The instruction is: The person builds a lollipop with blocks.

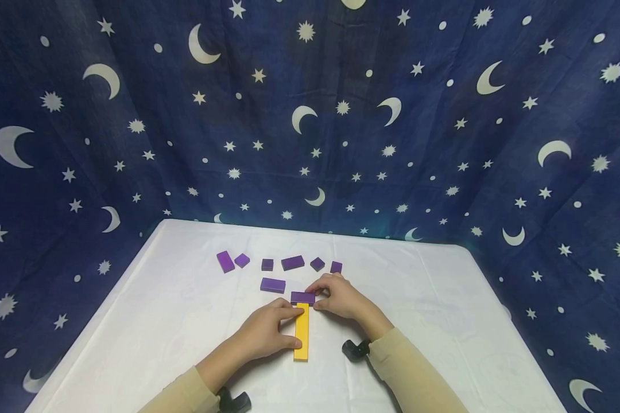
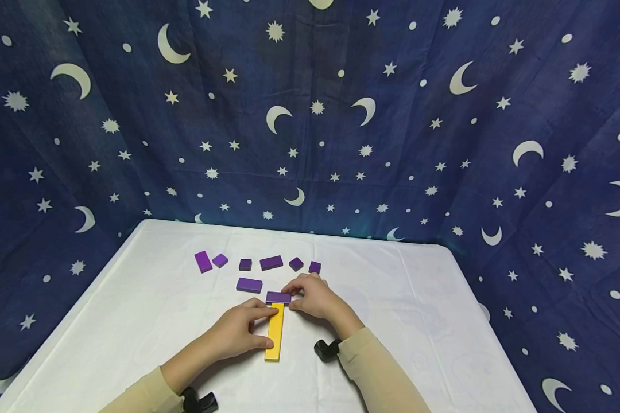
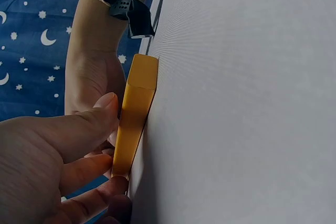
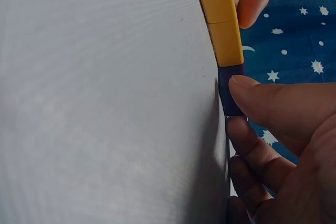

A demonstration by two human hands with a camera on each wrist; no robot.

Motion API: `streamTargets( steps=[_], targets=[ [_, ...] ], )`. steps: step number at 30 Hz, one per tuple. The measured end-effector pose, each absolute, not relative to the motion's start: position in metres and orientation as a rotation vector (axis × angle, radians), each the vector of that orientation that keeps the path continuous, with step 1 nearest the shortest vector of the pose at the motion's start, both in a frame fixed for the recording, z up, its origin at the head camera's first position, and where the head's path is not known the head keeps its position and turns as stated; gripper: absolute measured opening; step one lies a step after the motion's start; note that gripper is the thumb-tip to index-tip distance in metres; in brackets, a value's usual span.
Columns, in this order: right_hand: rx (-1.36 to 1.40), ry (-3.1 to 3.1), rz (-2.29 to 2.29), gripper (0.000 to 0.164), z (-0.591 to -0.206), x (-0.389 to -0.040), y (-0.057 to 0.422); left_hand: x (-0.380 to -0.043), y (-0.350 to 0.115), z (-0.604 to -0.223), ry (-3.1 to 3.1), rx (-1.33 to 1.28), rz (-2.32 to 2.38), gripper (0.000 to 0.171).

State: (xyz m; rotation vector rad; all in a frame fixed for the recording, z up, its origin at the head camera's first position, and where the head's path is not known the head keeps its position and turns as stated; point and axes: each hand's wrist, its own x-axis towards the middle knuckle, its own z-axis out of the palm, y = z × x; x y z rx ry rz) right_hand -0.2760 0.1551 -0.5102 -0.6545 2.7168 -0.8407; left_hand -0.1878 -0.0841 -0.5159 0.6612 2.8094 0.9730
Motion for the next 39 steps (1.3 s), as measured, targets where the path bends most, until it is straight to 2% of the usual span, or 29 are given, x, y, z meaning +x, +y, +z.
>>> streamTargets(
  steps=[22, 39],
  targets=[
    [-0.643, 2.719, -0.850, 0.035, -0.511, -0.276, 0.155, -0.198, -0.081, -0.516, 2.790, 0.554, 0.922, 0.102],
    [-0.625, 2.719, -0.858, 0.034, -0.512, -0.277, 0.155, -0.199, -0.078, -0.514, 2.796, 0.553, 0.878, 0.099]
  ],
)
